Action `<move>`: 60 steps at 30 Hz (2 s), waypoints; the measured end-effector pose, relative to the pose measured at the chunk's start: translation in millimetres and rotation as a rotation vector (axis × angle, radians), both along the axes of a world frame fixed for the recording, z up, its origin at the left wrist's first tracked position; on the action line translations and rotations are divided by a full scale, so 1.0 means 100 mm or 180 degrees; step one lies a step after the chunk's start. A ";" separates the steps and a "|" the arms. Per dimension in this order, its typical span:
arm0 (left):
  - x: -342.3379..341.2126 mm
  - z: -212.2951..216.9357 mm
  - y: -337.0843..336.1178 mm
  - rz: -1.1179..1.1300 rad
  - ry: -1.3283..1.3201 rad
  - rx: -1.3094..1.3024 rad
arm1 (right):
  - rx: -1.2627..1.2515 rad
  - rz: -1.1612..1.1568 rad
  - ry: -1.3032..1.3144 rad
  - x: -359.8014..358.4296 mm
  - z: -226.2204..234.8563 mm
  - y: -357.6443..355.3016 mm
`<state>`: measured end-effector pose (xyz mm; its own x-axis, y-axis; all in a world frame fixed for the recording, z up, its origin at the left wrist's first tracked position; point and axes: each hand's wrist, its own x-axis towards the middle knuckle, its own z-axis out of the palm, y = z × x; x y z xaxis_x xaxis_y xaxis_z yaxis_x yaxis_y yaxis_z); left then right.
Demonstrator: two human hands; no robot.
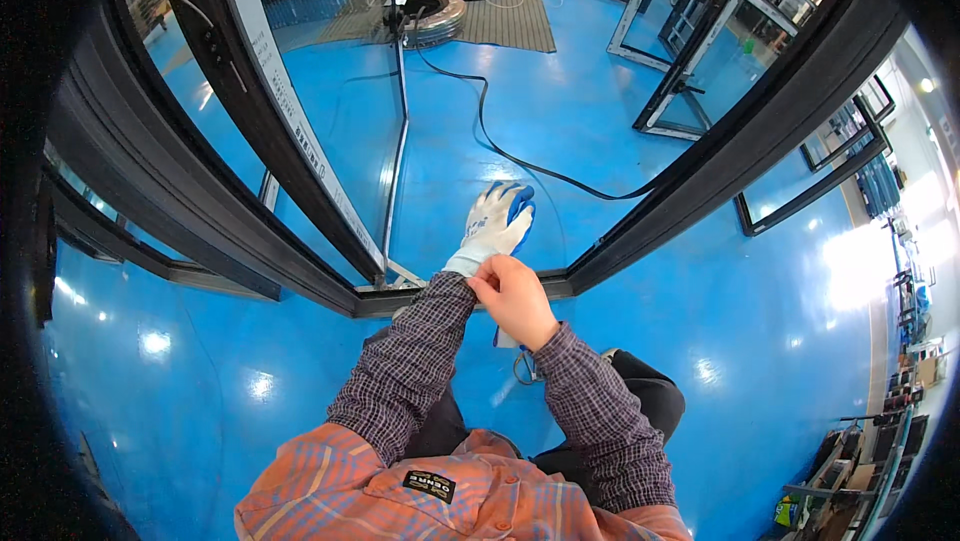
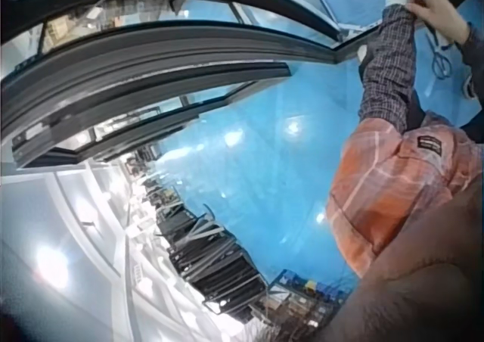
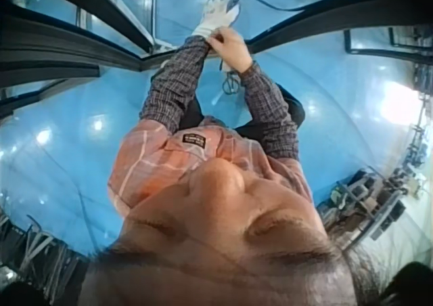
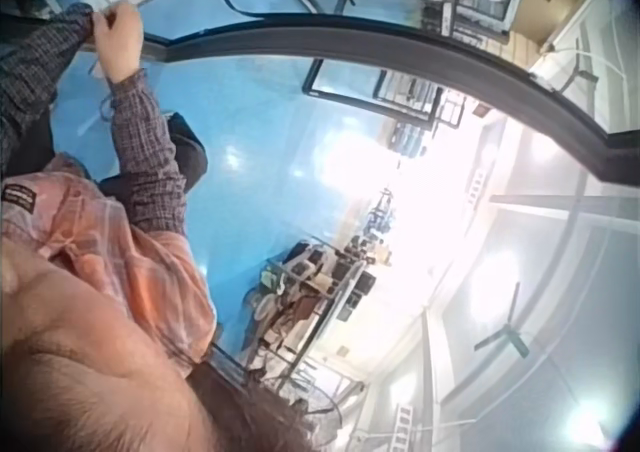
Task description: The person installs a rubber seal into the channel of a metal frame, using scissors to trim it.
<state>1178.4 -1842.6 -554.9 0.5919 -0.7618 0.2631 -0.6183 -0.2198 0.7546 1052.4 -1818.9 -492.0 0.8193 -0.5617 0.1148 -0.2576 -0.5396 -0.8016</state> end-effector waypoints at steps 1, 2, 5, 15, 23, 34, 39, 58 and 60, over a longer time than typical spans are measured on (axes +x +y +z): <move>-0.01 0.00 -0.01 0.0009 -0.0080 0.0043 | 0.0416 0.0079 -0.0041 0.00 0.03 -0.07; -0.02 0.00 -0.03 0.0017 -0.0165 0.0083 | 0.0828 0.0157 -0.0087 0.00 0.06 -0.13; -0.09 -0.01 0.01 0.0004 -0.0434 0.0089 | 0.0408 0.0634 0.0023 0.04 0.32 0.06; -0.01 -0.09 0.12 -0.1557 0.3078 -0.1256 | 0.2056 -0.0816 -0.1476 -0.37 -0.03 -0.26; -0.39 -0.28 0.16 -0.2751 0.3546 -0.0322 | 0.2823 -0.0975 -0.2751 -0.56 0.12 -0.83; -0.16 -0.02 0.19 -0.1336 0.2162 -0.0403 | 0.3261 -0.1827 -0.1512 -0.67 -0.88 -1.24; -0.23 0.05 0.10 -0.1771 0.2432 -0.0176 | 0.3976 -0.1824 -0.1288 -0.62 -0.61 -1.26; -0.62 -0.14 0.06 -0.1118 0.4078 -0.0198 | 0.3018 -0.0787 -0.0815 -0.80 -0.77 -0.91; -0.62 -0.14 0.08 -0.1140 0.4031 -0.0202 | 0.2910 -0.0719 -0.0846 -0.78 -0.82 -0.89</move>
<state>1116.6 -1834.7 -569.2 0.2226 -0.9339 -0.2797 0.5034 -0.1355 0.8534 974.7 -1908.2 -573.7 0.6920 -0.6665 -0.2775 -0.0289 0.3585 -0.9331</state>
